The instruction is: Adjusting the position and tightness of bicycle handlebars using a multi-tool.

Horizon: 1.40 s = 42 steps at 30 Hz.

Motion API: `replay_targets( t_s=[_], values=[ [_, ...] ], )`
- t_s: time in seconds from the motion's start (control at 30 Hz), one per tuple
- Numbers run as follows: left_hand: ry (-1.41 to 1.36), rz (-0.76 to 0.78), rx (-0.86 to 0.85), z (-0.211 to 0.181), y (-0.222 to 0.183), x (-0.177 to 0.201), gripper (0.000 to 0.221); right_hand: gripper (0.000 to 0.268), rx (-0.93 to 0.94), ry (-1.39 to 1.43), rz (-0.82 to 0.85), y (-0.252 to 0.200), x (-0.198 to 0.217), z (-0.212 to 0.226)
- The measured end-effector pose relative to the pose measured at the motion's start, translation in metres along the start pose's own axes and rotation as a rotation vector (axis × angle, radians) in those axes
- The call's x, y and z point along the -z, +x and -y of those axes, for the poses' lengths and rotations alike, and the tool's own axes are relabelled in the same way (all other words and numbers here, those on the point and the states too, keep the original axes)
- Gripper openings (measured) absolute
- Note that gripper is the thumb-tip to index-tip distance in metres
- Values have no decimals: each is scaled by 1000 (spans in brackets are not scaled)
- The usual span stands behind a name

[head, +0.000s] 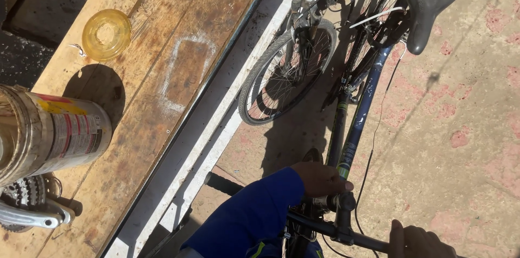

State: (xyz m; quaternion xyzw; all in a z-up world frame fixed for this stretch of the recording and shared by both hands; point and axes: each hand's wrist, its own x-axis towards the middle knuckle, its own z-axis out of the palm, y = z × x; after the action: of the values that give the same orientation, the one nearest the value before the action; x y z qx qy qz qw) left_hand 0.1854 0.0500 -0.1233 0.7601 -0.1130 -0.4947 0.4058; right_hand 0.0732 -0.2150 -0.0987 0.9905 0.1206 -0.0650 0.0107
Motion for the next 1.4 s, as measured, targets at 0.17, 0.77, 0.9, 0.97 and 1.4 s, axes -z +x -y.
replay_targets(
  t_s=[0.17,0.77,0.9,0.97,1.4],
  values=[
    [379,-224,-248,12,-9,-16,19,58,-374,147,162,12,14,9],
    [703,-585,-150,46,-6,-46,34,56,-332,258,-76,7,7,14],
    [726,-482,-154,28,-10,-51,29,57,-474,96,324,14,9,12],
    [654,-566,-204,24,-10,-56,19,55,-438,152,198,11,11,15],
    [650,-611,-216,34,-4,-59,20,56,-435,120,208,14,11,19]
  ],
)
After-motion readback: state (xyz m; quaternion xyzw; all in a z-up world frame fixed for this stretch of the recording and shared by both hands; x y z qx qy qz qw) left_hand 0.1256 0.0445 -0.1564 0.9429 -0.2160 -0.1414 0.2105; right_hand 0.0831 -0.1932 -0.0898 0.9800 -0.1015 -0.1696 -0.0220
